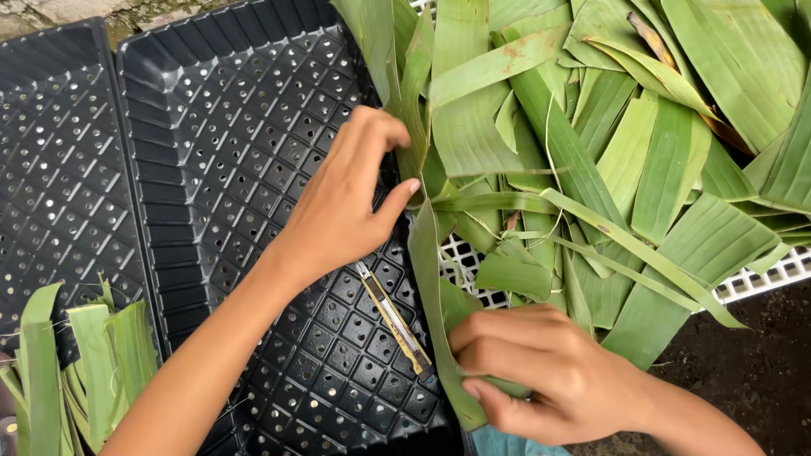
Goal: Cutting banana leaves into strips and stacking them in a tray
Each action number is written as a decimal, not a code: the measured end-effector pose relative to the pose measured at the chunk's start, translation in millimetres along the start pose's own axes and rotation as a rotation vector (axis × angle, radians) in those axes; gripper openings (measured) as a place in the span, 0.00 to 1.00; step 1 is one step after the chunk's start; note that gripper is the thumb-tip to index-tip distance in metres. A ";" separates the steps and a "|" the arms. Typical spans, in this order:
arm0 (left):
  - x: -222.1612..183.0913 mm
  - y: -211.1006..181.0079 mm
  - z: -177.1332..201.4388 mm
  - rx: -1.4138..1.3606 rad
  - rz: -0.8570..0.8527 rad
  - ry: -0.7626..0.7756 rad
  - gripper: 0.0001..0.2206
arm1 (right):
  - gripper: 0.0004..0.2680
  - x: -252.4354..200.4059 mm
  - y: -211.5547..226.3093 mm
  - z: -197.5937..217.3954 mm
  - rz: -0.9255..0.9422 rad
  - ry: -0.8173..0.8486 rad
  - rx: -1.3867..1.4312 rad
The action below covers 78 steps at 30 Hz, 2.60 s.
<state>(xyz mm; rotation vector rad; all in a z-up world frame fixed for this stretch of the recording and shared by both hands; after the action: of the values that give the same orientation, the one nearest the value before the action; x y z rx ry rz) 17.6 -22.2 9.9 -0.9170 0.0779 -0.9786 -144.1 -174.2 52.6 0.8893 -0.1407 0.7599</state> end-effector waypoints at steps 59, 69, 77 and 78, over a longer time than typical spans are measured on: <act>23.5 -72.6 -17.1 0.289 -0.047 -0.171 0.27 | 0.05 -31.5 -116.3 114.2 -0.302 -0.281 -0.740; 30.9 -25.5 -36.2 0.233 0.459 0.199 0.24 | 0.05 -37.0 -129.7 89.0 -0.213 -0.311 -1.102; 6.9 -16.4 -22.7 -0.017 0.518 0.018 0.17 | 0.12 -45.0 -85.4 11.2 -0.279 -0.461 -1.043; 4.0 -15.2 -21.5 -0.095 0.490 -0.044 0.14 | 0.08 -43.0 -75.2 -1.4 -0.290 -0.335 -0.882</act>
<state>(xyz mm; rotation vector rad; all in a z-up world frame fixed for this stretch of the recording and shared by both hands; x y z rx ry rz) 0.2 -42.2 8.1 -0.9473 0.2993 -0.5027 -126.9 -225.8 -14.8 0.1717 -0.5813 0.2126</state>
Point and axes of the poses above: each hand's wrist, its own x-axis towards the middle knuckle, its own z-axis out of the back of the hand, y = z × x, the point moved 3 cm from there along x, towards the middle knuckle, and after that the axes turned 11 degrees about -x, right-handed, at the moved point
